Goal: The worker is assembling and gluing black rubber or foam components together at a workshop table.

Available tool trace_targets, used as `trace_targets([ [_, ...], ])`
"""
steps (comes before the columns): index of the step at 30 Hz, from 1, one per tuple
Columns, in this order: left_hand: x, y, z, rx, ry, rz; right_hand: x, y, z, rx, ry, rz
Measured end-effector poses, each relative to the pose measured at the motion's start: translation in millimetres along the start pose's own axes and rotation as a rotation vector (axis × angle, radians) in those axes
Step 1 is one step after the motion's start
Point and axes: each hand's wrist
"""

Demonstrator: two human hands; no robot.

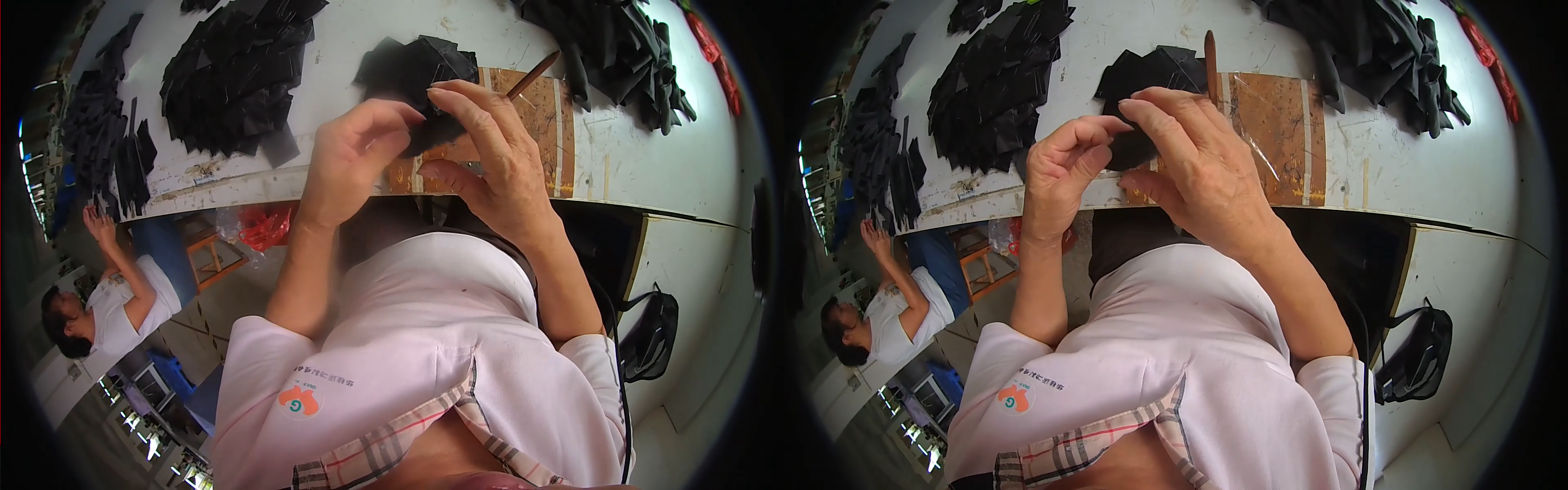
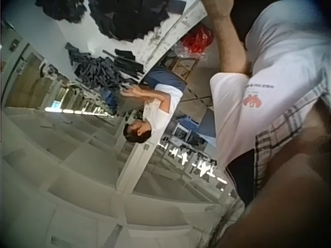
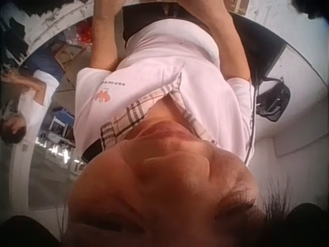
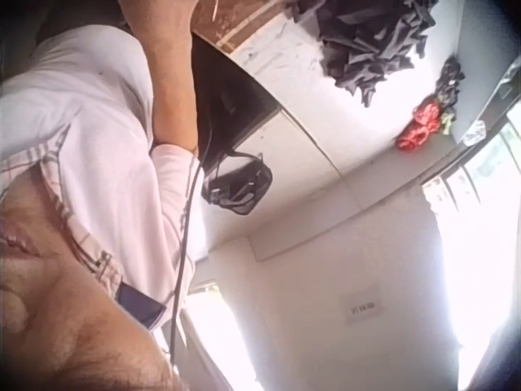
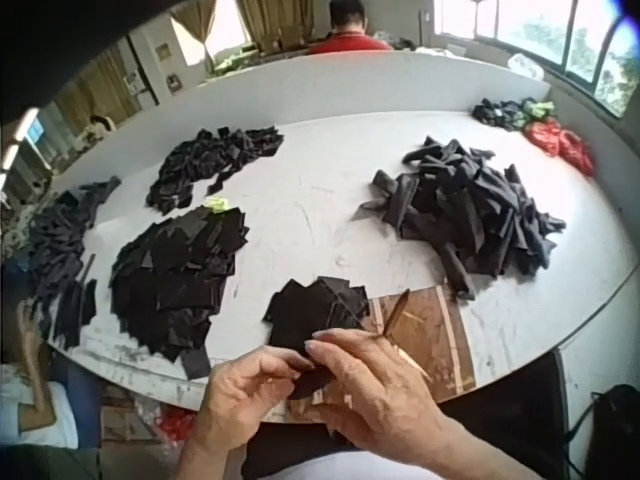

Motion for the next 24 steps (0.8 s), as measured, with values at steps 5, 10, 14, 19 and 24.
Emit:
trace_targets([
  [5, 7.0, 11.7, -16.5, -0.027, -0.158, -0.371, 11.4, 10.1, 1.5, -0.064, -0.288, 0.264],
  [10, 5.6, 12.4, -20.1, 0.105, -0.008, -0.525, 12.2, 3.8, -7.8, -0.411, -0.375, 0.624],
  [14, 12.2, 22.8, -14.3, 0.264, -0.078, -0.674, 14.9, 4.6, -9.2, -0.41, -0.408, 0.6],
  [19, 19.7, 21.3, -12.4, 0.282, -0.225, -0.401, 15.6, 5.3, -6.1, -0.375, -0.504, 0.534],
  [24, 18.3, 22.4, -11.0, 0.197, -0.274, 0.029, 10.4, 4.7, -1.0, -0.35, -0.64, 0.432],
])
Point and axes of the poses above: each hand's wrist, its own z-axis towards the middle knuckle, its own x-axis out of the back of the hand, y = z × x, and after that the axes turned 9 degrees about -y, right-handed
